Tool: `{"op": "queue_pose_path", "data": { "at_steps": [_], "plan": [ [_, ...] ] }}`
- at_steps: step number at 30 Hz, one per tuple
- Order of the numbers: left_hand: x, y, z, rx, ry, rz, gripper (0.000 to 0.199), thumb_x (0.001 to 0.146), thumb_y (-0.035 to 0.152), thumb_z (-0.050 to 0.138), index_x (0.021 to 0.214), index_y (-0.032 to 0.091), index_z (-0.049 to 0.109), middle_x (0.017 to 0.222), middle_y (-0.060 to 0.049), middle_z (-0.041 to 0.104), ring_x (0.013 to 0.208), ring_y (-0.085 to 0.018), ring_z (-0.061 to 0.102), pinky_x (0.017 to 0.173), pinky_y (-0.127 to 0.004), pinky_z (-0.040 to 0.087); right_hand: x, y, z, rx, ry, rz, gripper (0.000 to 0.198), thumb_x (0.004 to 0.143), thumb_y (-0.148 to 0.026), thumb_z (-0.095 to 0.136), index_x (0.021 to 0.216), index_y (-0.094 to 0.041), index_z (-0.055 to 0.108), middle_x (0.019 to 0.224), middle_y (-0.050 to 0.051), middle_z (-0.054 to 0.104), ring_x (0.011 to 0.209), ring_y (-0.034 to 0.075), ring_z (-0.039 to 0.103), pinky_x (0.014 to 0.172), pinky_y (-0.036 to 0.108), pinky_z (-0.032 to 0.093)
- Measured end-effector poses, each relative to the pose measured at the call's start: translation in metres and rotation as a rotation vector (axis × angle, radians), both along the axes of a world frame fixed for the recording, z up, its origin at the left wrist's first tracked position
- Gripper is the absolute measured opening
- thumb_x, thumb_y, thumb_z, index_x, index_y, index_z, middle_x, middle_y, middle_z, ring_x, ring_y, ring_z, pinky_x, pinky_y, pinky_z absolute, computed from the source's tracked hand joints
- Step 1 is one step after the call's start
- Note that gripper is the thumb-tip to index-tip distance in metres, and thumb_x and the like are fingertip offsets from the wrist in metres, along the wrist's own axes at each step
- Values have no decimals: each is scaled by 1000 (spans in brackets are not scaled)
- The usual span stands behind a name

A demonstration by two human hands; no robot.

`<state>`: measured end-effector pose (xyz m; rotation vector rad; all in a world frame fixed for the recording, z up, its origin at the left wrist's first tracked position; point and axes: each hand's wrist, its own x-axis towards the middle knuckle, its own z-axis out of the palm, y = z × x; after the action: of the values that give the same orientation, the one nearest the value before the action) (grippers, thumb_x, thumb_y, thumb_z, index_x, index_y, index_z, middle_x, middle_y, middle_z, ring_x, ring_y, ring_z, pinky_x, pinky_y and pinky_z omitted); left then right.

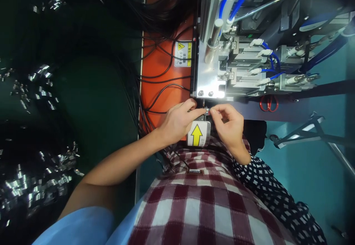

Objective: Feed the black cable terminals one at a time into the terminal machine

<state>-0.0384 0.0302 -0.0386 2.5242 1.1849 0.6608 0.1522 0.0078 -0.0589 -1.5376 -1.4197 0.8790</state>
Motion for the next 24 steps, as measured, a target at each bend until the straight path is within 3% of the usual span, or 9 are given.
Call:
{"op": "queue_pose_path", "data": {
  "at_steps": [9,24],
  "plan": [
    [1,0,1,19,27,-8,27,98,24,47,110,17,71,88,-6,61,75,-16,58,65,-25,49,-3,1,-3,122,-108,54,8,90,-18,58,83,-20,61,77,1,61,68,15,54,66,30,45],
    [-2,0,-2,6,53,-21,29,97,19,45,113,19,69,92,-7,61,79,-16,59,66,-25,49,-6,0,-2,75,-112,11,8,90,-20,57,83,-20,61,78,1,63,68,15,56,66,31,47]
  ]
}}
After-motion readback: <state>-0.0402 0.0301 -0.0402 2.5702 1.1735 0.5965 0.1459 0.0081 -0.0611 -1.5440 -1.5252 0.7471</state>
